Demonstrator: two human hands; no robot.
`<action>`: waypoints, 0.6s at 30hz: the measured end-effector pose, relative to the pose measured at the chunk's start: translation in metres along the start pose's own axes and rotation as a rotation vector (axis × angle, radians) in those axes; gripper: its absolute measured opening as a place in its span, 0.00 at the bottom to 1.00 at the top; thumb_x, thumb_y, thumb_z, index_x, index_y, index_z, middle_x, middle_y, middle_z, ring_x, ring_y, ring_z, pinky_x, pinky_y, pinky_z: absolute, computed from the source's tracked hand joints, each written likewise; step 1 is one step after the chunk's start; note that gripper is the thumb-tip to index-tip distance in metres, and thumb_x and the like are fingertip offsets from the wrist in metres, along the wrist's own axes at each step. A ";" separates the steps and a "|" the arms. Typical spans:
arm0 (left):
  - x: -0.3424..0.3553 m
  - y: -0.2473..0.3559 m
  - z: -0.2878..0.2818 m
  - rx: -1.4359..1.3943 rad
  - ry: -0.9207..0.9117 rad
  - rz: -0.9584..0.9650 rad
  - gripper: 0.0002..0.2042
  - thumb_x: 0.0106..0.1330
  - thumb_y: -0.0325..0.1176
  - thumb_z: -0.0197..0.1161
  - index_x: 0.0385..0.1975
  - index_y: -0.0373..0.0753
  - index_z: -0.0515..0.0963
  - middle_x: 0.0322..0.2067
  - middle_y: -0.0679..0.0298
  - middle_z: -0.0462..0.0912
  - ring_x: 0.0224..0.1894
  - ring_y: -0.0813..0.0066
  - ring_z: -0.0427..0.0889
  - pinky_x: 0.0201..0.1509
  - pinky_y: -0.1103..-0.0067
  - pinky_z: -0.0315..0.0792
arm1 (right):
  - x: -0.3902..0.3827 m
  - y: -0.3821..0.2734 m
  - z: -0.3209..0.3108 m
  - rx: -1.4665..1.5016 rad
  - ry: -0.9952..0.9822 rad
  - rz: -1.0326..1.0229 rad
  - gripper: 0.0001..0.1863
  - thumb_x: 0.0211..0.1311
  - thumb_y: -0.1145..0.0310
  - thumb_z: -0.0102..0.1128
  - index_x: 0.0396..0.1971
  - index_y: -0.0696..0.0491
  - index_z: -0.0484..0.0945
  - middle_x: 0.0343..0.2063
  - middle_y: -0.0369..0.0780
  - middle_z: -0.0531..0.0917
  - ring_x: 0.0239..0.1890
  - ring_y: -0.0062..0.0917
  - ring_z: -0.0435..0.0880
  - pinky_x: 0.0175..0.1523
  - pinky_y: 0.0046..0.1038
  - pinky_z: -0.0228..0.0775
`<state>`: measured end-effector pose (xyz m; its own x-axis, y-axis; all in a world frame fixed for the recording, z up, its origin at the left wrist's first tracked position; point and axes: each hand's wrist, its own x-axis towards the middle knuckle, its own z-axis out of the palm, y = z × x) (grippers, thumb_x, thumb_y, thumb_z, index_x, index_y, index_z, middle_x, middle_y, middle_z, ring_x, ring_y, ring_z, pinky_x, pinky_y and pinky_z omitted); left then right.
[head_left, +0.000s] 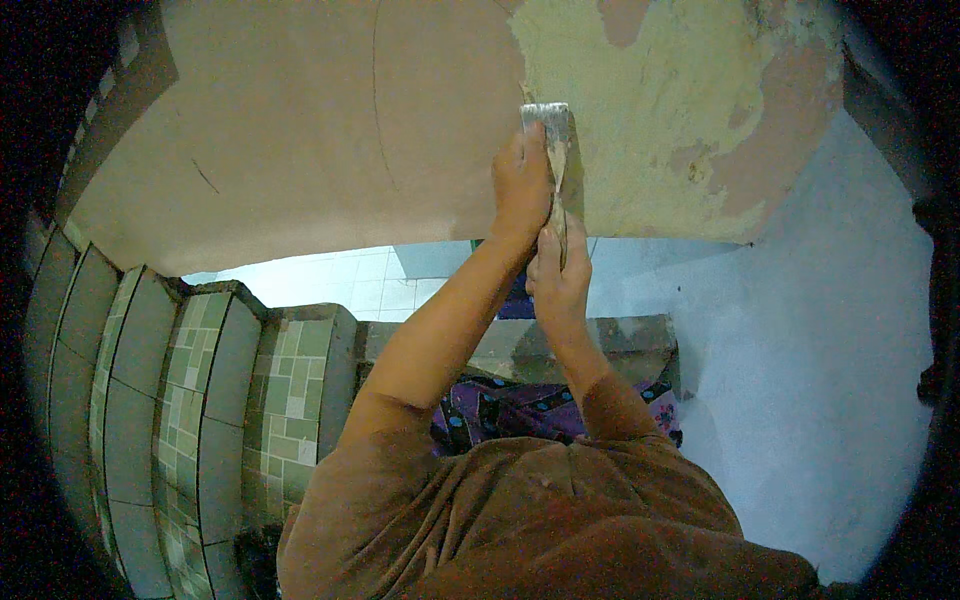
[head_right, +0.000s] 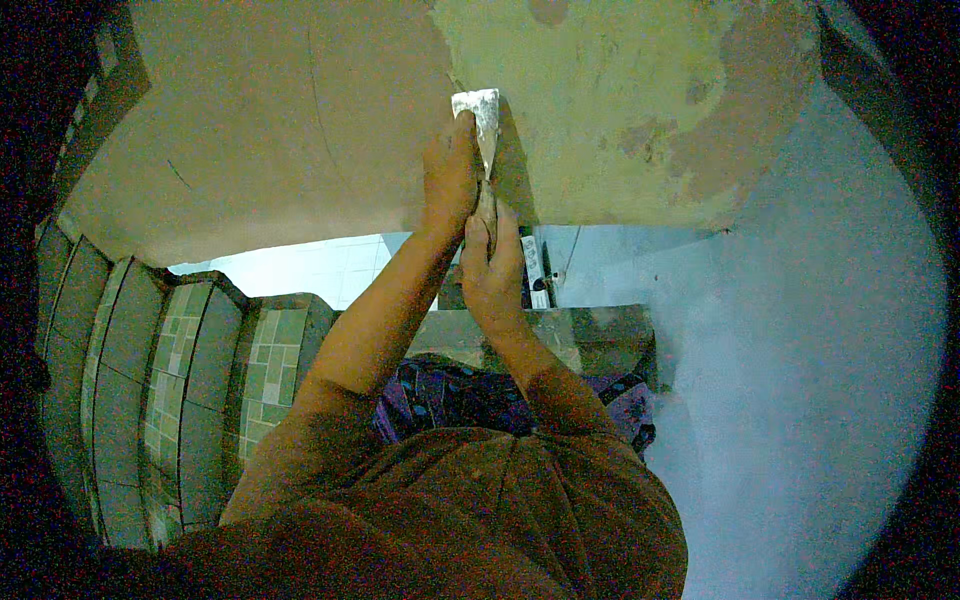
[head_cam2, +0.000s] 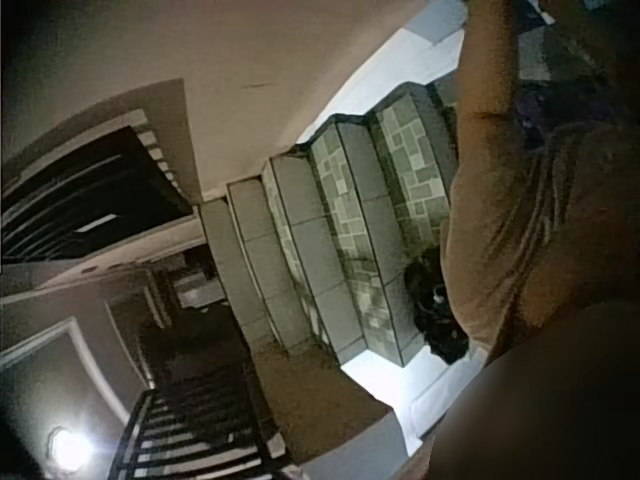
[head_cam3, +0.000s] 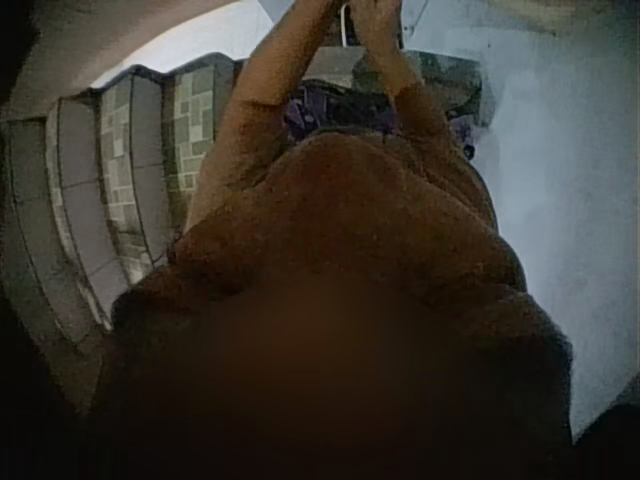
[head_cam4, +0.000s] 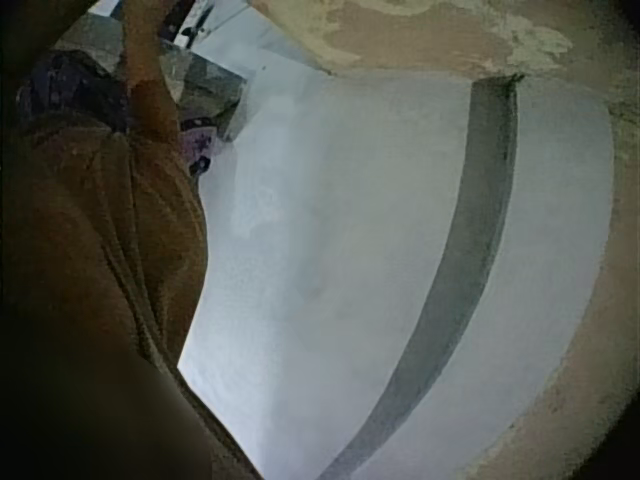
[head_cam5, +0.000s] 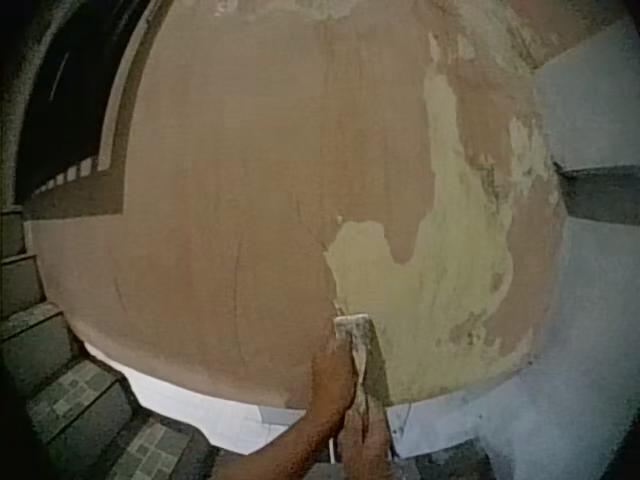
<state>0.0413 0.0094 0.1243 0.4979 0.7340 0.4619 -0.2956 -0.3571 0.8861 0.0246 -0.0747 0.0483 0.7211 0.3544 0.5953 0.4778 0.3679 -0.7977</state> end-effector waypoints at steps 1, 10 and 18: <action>0.000 -0.001 0.000 -0.025 0.008 0.085 0.19 0.70 0.42 0.49 0.27 0.30 0.75 0.21 0.54 0.76 0.25 0.69 0.70 0.32 0.70 0.65 | 0.001 0.000 0.000 -0.015 0.003 0.006 0.17 0.71 0.66 0.44 0.55 0.58 0.65 0.21 0.32 0.67 0.17 0.12 0.63 0.21 0.18 0.56; 0.013 -0.001 0.002 0.058 0.073 0.255 0.20 0.69 0.42 0.49 0.28 0.28 0.75 0.24 0.45 0.78 0.26 0.55 0.76 0.35 0.64 0.67 | 0.005 -0.010 0.007 0.094 0.026 0.131 0.13 0.71 0.66 0.43 0.49 0.57 0.67 0.17 0.28 0.64 0.14 0.08 0.59 0.17 0.16 0.51; 0.017 0.010 -0.002 0.020 -0.014 0.115 0.20 0.69 0.42 0.49 0.29 0.28 0.77 0.26 0.43 0.79 0.27 0.55 0.76 0.36 0.64 0.67 | 0.010 -0.017 0.009 0.106 0.019 0.057 0.14 0.71 0.66 0.43 0.50 0.56 0.67 0.15 0.27 0.63 0.13 0.08 0.58 0.16 0.15 0.50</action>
<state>0.0451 0.0191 0.1410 0.4733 0.6794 0.5606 -0.3348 -0.4499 0.8279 0.0189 -0.0700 0.0685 0.7556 0.3614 0.5463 0.3805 0.4367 -0.8152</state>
